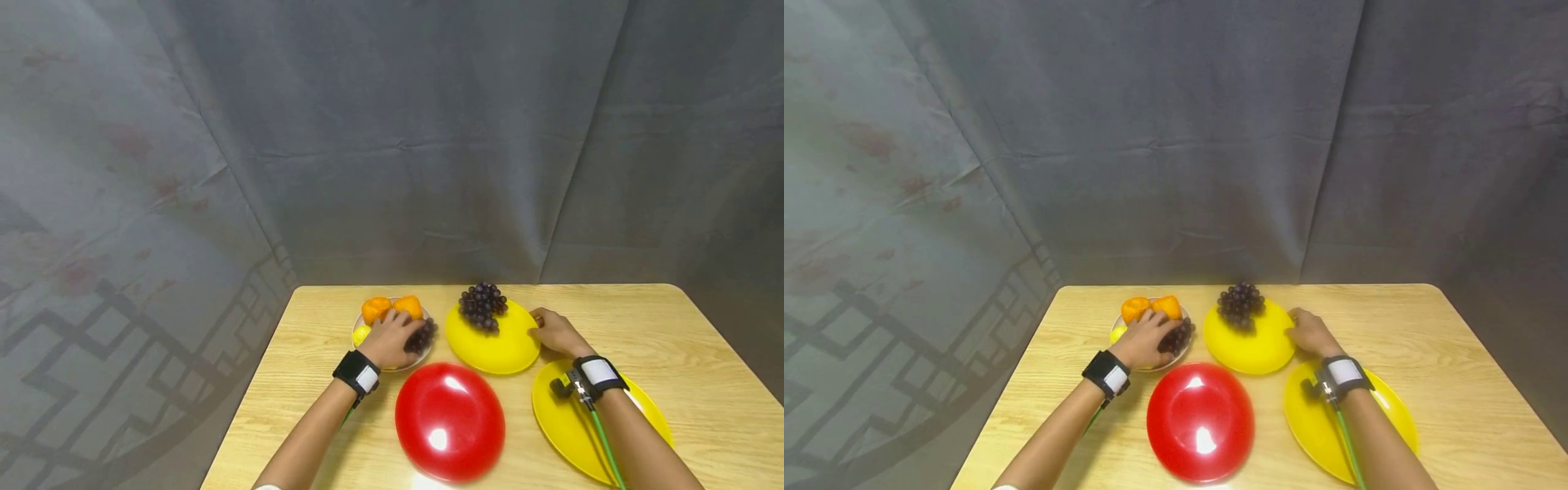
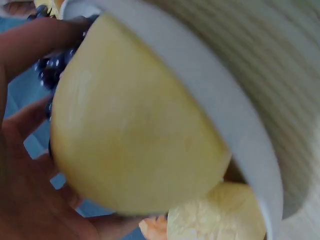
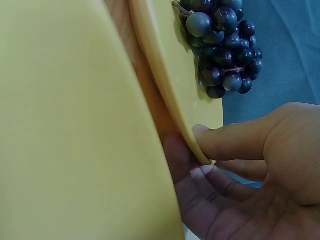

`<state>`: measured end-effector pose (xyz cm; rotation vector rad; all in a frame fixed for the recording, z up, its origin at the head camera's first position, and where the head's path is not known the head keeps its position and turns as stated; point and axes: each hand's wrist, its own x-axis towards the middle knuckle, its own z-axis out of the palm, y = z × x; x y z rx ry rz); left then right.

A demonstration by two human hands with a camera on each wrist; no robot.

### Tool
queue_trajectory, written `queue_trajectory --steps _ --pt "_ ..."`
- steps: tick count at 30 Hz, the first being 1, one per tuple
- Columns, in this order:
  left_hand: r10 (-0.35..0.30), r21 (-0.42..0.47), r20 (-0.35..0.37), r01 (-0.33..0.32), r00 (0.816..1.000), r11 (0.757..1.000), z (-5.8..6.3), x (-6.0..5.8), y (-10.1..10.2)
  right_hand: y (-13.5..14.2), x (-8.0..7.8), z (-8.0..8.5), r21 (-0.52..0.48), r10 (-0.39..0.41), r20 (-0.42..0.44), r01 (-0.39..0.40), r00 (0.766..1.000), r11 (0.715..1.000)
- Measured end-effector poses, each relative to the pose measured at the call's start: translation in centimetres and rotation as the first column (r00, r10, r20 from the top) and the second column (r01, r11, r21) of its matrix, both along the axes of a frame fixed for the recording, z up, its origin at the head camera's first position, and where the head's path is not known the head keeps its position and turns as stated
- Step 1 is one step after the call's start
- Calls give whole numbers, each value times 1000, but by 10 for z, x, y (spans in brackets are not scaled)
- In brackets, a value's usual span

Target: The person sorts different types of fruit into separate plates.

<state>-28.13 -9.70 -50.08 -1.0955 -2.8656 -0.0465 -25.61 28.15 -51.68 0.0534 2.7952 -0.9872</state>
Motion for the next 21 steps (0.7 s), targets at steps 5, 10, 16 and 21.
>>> queue_trajectory --steps 5,10,16,21 --pt "15 -29 -54 -16 998 999 -10 0 6 0 0 2 9 -1 7 1 1000 1000" --pt "9 -60 -129 -16 992 998 -11 -2 9 0 -1 3 15 8 -3 -8 1000 1000" --pt "-25 -102 -176 7 984 995 -9 -3 9 2 0 2 23 24 -33 -23 999 999" --pt "-49 -113 -184 29 982 993 -7 -4 8 2 1 1 7 12 -4 -12 1000 1000"
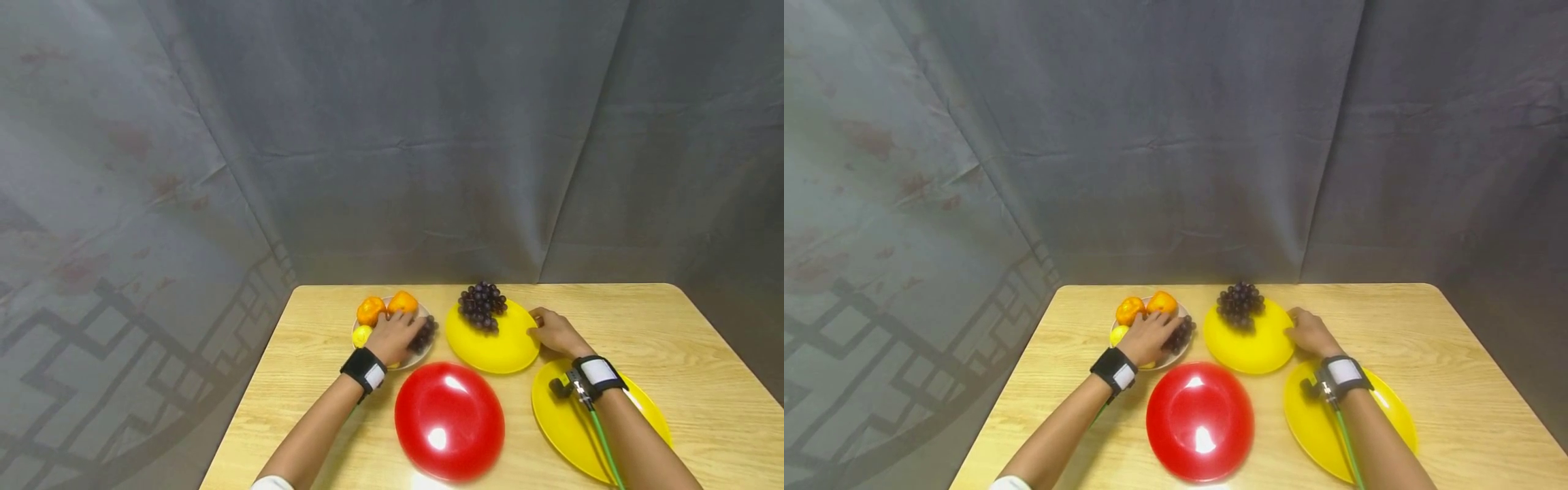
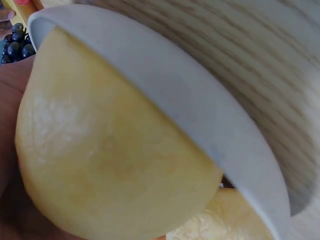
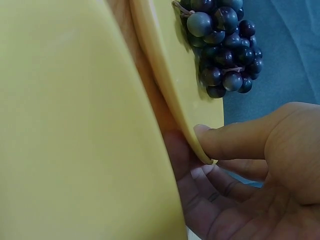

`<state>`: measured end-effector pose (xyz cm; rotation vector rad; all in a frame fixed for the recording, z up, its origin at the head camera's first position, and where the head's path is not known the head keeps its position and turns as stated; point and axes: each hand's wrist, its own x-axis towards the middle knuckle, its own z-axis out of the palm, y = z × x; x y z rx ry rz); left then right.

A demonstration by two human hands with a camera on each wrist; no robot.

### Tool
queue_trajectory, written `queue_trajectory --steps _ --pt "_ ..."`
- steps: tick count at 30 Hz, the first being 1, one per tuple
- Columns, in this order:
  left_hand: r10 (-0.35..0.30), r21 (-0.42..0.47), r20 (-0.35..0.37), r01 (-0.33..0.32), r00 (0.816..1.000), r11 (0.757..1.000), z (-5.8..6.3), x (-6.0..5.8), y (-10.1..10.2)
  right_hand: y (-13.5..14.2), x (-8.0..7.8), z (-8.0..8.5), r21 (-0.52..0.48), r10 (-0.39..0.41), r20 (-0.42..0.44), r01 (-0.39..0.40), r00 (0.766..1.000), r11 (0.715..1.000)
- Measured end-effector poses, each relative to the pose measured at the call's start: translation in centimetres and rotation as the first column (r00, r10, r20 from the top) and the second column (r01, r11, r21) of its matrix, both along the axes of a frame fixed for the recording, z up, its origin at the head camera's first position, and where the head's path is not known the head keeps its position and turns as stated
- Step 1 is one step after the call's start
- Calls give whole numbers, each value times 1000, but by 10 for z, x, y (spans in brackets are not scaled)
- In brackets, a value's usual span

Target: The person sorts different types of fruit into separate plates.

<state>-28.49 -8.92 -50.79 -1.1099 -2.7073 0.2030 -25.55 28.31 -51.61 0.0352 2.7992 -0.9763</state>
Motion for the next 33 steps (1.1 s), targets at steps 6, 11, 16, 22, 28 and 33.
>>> queue_trajectory --steps 6,11,16,22,28,33 --pt "-8 24 -4 8 1000 1000 3 -1 3 1 0 1 3 0 -19 0 1000 1000" --pt "2 24 -12 -2 1000 1000 1 -4 6 0 0 0 -6 -6 -6 6 1000 1000" --pt "24 18 -11 -24 1000 1000 -3 -6 8 -1 1 -1 -9 -14 17 14 1000 1000" --pt "19 101 -60 -13 998 995 5 -8 8 -1 1 -1 -3 -15 -5 15 1000 1000" --pt "29 154 -67 -19 997 988 22 -8 9 2 -2 -3 -3 -9 -26 9 1000 1000" --pt "35 151 -73 -24 997 988 35 -7 12 6 -1 -4 -12 -1 -33 1 999 1000"
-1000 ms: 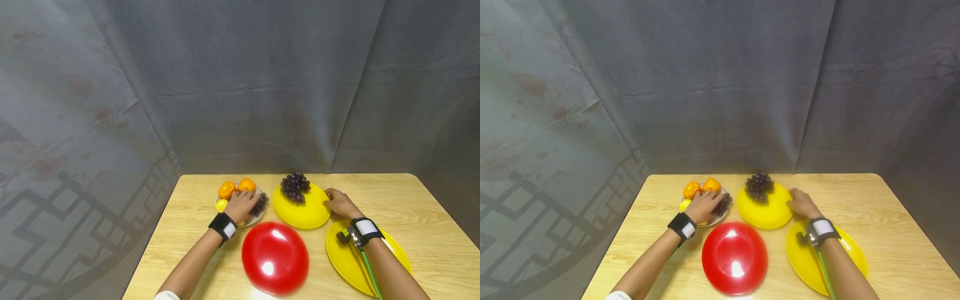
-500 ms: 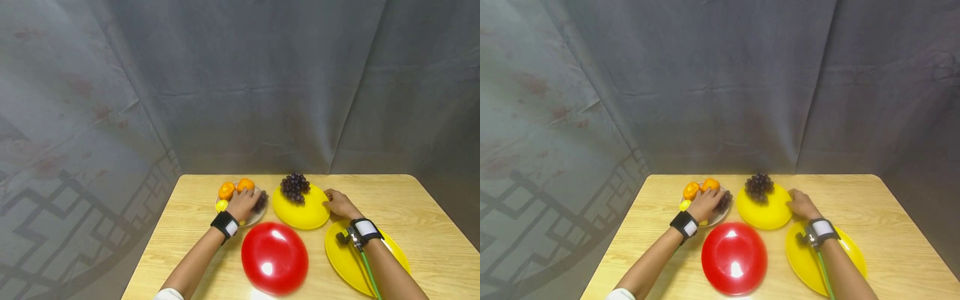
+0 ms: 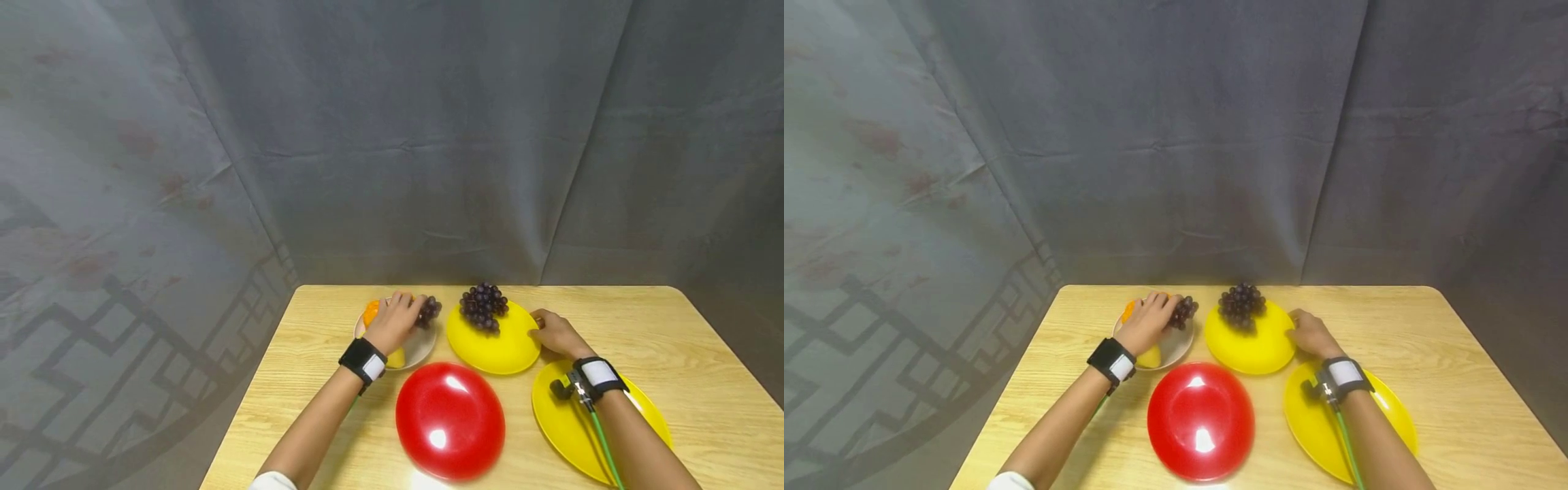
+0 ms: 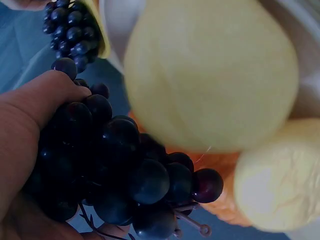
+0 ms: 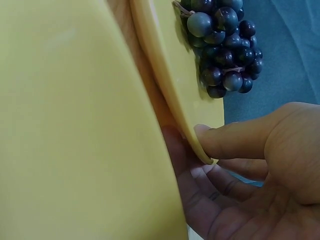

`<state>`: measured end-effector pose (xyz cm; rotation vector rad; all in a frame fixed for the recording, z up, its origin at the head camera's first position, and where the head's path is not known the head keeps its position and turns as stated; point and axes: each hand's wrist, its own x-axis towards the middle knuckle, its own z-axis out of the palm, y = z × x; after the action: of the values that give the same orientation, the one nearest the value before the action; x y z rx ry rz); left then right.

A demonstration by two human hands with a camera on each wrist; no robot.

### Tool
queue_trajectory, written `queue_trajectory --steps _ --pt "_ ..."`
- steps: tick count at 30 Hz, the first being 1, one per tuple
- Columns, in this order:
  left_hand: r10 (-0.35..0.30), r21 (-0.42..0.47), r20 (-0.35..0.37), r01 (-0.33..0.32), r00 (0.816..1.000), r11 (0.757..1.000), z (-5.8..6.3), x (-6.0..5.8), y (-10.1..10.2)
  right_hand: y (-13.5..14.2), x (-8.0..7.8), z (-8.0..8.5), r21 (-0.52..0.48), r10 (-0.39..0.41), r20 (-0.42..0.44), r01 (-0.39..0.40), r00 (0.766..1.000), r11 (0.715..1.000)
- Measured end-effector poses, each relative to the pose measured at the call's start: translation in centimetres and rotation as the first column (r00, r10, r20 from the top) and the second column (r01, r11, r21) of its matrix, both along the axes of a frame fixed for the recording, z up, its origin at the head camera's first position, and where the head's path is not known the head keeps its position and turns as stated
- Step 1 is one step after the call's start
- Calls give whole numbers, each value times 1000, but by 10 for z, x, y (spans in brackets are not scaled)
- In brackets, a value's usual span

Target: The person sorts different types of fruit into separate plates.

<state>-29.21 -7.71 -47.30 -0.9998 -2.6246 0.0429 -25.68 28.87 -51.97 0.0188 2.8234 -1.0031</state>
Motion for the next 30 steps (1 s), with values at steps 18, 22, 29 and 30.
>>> queue_trajectory --steps 18,22,29,30 --pt "-162 -15 4 162 987 987 63 24 72 3 5 3 -13 -21 4 21 1000 1000" --pt "-188 -46 10 189 982 981 63 23 102 4 3 -1 -16 -10 -27 9 1000 1000" --pt "-201 -83 2 201 980 976 38 16 146 0 0 -6 -2 11 -68 -11 998 1000" --pt "-209 -85 4 208 978 974 33 16 151 0 0 -6 -1 14 -83 -14 996 1000"
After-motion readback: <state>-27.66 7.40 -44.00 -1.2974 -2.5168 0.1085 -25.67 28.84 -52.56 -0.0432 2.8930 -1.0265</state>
